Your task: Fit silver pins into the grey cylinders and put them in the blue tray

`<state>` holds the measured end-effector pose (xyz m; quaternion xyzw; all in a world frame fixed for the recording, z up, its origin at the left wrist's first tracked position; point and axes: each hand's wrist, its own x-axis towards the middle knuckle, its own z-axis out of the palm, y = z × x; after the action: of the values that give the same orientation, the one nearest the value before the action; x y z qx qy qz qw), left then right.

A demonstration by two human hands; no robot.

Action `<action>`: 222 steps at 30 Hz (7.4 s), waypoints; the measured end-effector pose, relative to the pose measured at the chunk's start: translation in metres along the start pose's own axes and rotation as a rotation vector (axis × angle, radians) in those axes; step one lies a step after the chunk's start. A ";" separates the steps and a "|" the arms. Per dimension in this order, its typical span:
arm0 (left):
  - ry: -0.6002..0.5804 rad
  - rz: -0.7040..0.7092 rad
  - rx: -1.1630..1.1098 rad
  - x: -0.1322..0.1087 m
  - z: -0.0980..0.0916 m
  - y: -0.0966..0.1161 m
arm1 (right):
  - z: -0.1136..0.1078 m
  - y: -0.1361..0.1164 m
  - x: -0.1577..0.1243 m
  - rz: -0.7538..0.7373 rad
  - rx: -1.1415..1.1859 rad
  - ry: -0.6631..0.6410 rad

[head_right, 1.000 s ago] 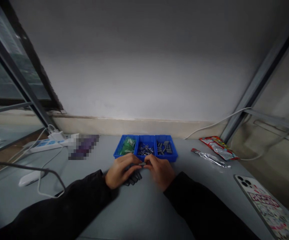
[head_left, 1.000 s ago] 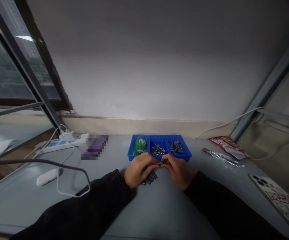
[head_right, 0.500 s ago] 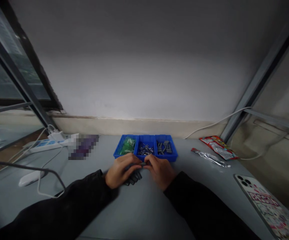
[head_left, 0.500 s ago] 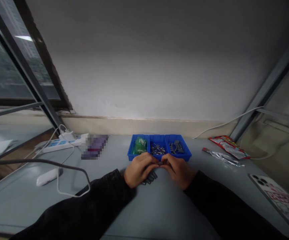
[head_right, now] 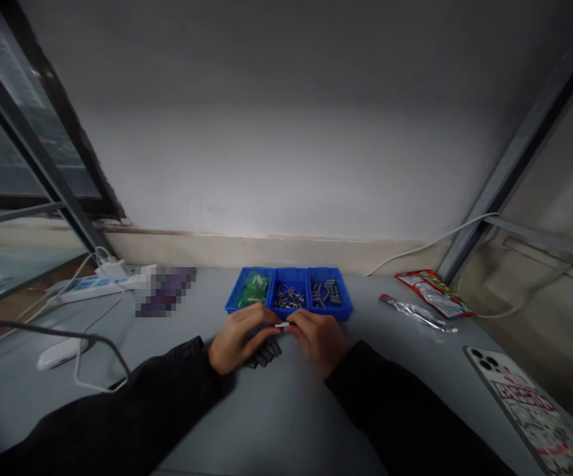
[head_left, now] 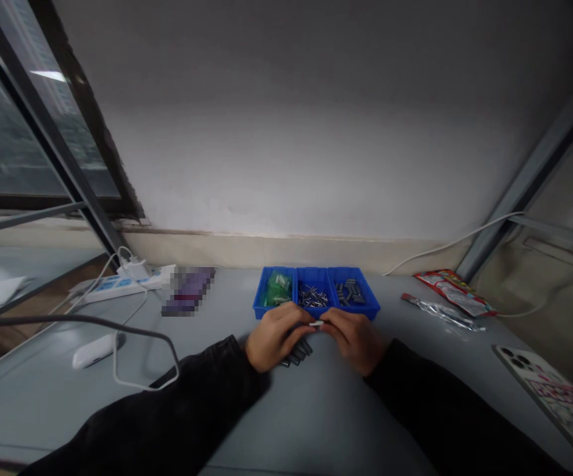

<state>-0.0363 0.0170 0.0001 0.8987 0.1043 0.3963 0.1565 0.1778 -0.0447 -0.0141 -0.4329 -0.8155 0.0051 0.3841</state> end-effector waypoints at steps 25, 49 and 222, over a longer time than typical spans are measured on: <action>-0.485 0.037 0.426 0.003 -0.003 0.017 | -0.044 0.065 -0.002 0.374 -0.484 0.280; -0.401 0.074 0.244 -0.001 0.003 0.012 | -0.027 0.035 0.002 0.249 -0.382 0.285; -0.648 -0.179 0.196 -0.001 -0.040 -0.013 | -0.035 0.086 -0.008 0.671 -0.460 0.162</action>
<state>-0.0680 0.0363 0.0202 0.9758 0.1652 0.0631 0.1288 0.2626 -0.0080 -0.0235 -0.7483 -0.5760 -0.0864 0.3176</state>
